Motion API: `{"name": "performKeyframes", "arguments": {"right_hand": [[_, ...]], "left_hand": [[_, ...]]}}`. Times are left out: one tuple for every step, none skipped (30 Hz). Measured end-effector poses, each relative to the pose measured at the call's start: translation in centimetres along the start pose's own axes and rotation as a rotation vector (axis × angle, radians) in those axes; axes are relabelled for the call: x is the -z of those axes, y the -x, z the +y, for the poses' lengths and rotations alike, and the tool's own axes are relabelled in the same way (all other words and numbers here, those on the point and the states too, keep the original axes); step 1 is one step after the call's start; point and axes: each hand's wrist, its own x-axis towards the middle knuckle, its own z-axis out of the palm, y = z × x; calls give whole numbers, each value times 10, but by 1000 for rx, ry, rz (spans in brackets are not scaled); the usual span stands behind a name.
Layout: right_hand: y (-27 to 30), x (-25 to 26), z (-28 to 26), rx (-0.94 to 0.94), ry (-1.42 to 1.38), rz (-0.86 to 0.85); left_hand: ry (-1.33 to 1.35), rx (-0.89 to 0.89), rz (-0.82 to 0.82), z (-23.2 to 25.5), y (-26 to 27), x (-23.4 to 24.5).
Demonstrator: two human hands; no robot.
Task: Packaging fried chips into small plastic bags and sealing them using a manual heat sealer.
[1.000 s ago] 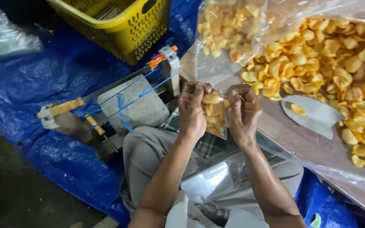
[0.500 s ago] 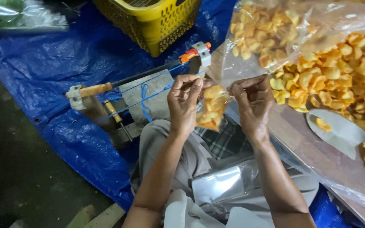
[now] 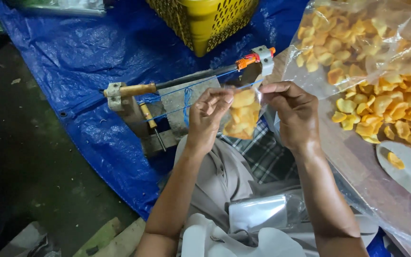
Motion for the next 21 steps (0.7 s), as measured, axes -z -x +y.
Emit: {"name": "performKeyframes", "arguments": {"right_hand": [[2,-2,-3,23,34,-6],[4,-6,-5,22,36,-2],[8,-10,-7,102,112,-31],[12,-13,-10,182,189,-60],[16,-10,-13,180,192,-57],[19,-6,-16,238,305,-62],[22,-2,-20,299,417,-66],[22,1,-21,301,418,-62],[23,3,-22,293,444,-47],[25,6,-24,284,470,-33],[25,5,-25,284,470,-29],[26,3,-27,289,491,-50],[27,2,-28,294,513,-72],[28,3,-29,294,514,-67],[28,3,-29,295,532,-89],[29,3,-29,296,551,-111],[29,4,-24,294,550,-111],[29,5,-20,270,473,-77],[28,6,-15,247,396,-45],[28,7,-12,247,395,-48],[28,7,-10,174,277,-2]], "left_hand": [[-20,22,42,-7,2,-2],[-18,24,38,-6,2,-7],[-33,23,60,-6,3,-13],[-47,22,83,-6,4,-19],[-45,25,80,-9,5,-23],[-40,23,92,-12,7,-27],[-36,18,103,-14,8,-32],[-36,18,98,-11,8,-36],[-26,15,107,-9,11,-40],[-16,12,116,-6,13,-44],[-17,13,111,-8,14,-44],[-41,-2,107,-10,14,-44],[-65,-17,103,-13,15,-44],[-65,-16,98,-14,17,-43],[-56,2,109,-15,17,-42],[-48,21,120,-16,18,-40],[-48,22,120,-13,18,-43],[-16,21,146,-10,19,-45],[16,17,173,-6,18,-46],[16,15,176,-8,18,-45],[109,36,192,-10,16,-44]]}}
